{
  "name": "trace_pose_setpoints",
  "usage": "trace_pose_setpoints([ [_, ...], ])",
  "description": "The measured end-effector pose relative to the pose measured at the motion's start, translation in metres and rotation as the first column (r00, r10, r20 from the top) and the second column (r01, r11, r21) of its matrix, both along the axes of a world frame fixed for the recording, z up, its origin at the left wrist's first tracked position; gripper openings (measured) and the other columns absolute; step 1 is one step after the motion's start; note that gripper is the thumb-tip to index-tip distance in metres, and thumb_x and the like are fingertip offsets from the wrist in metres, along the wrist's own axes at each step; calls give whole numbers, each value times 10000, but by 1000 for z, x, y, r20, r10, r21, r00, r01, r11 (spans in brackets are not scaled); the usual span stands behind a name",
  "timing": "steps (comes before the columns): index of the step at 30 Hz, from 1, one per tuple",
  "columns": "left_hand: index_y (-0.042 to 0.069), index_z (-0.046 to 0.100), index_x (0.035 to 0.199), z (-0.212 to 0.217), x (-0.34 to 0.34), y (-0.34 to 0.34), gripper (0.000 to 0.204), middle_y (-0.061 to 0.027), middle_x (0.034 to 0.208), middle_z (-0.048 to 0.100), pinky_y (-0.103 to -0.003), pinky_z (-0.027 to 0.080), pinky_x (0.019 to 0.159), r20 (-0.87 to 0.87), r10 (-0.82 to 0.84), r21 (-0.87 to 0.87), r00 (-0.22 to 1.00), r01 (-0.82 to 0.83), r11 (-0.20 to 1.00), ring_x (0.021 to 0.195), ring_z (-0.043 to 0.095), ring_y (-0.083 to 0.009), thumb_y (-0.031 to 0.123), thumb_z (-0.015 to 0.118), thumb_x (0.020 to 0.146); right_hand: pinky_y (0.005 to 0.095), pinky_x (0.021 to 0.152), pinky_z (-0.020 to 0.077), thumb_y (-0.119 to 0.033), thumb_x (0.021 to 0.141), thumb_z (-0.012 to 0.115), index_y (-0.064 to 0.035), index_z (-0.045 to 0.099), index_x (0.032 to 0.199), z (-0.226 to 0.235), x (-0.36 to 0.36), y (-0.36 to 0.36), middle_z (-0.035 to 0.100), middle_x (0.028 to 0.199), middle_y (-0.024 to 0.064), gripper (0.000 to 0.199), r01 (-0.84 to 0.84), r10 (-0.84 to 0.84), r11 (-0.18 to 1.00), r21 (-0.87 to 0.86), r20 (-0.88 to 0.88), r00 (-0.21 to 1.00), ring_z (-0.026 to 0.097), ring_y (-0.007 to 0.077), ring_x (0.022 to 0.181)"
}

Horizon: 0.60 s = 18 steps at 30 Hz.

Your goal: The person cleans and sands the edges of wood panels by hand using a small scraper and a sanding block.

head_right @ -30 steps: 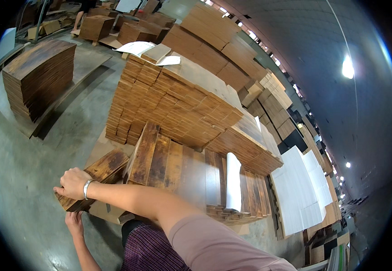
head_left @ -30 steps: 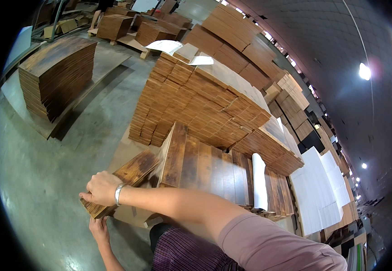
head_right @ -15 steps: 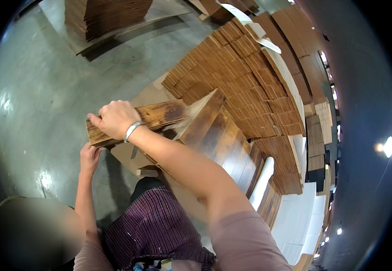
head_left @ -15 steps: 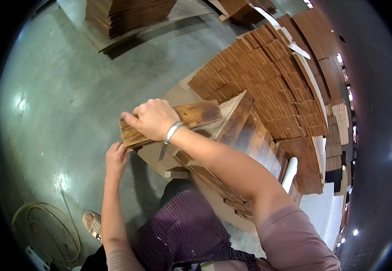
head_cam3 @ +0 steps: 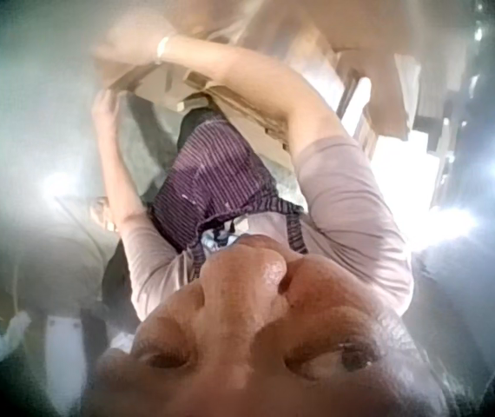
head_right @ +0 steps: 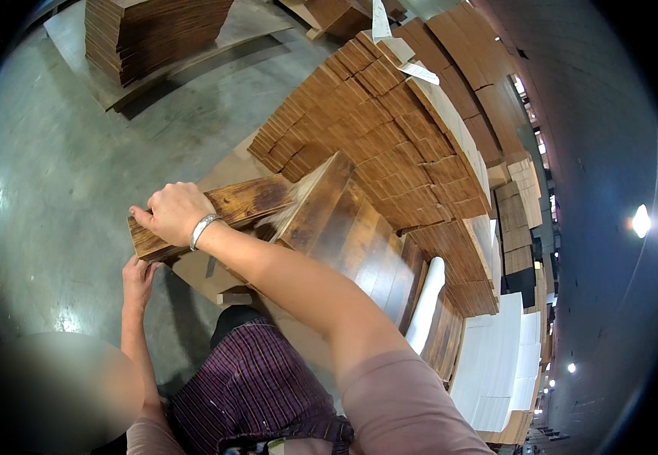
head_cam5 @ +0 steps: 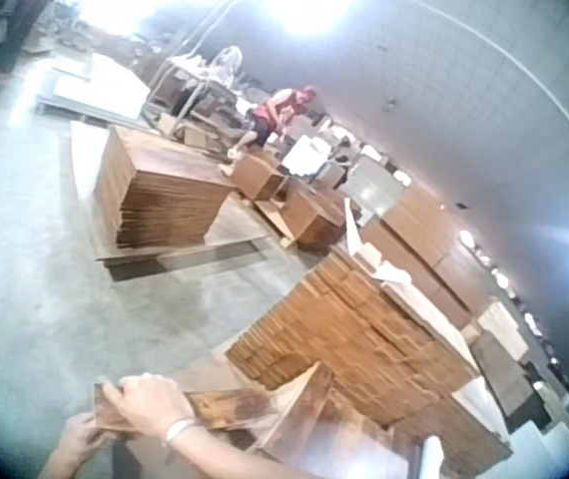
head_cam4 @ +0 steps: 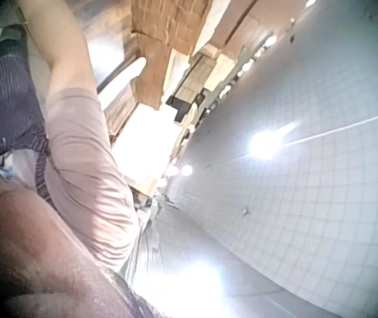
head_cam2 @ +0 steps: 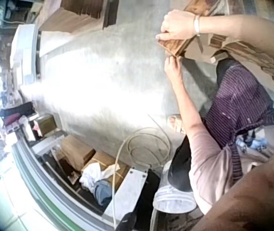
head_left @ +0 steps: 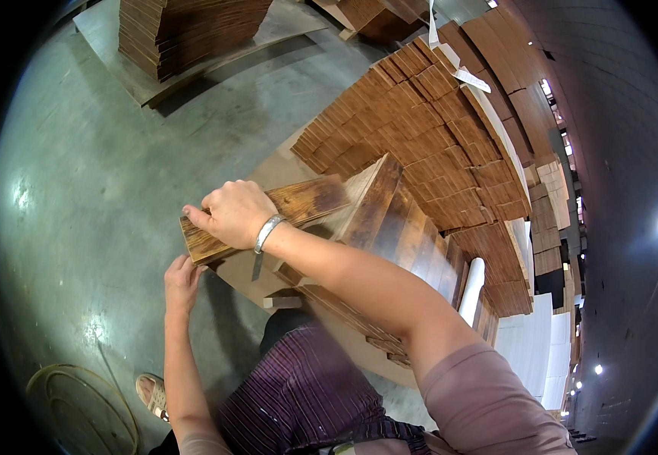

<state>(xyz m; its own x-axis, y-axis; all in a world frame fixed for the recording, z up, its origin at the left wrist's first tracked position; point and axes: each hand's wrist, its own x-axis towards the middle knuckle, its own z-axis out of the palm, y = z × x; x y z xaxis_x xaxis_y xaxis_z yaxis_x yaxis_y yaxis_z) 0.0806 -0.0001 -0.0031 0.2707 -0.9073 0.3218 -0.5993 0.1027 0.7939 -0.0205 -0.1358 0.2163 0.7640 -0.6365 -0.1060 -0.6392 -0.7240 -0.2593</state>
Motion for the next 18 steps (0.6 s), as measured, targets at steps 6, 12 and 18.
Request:
trace_pose_setpoints([
  [6,9,602,930,-3,-1,-5,166,-145,857,587,-443,453,678,-11,23,-52,1000,-24,998,792,571,-354,27,682,785,437,655,529,-485,948,465,-53,726,692,4,3,-2,644,644,190,566,-12,12,999,-30,9,1000,649,354,669],
  [12,14,609,898,-18,-3,16,79,-158,861,611,-429,470,657,-6,175,-15,984,-175,984,785,598,-358,14,639,824,464,653,516,-484,948,447,-62,704,664,-14,5,1,641,672,196,570,-7,12,997,-78,59,998,642,385,692],
  [18,29,632,878,-18,-84,39,68,-155,825,631,-410,498,641,-174,353,16,919,-356,934,746,627,-344,64,674,837,450,609,503,-483,958,466,-48,704,673,-6,5,0,607,583,184,572,-22,23,998,-54,15,1000,611,374,602],
])
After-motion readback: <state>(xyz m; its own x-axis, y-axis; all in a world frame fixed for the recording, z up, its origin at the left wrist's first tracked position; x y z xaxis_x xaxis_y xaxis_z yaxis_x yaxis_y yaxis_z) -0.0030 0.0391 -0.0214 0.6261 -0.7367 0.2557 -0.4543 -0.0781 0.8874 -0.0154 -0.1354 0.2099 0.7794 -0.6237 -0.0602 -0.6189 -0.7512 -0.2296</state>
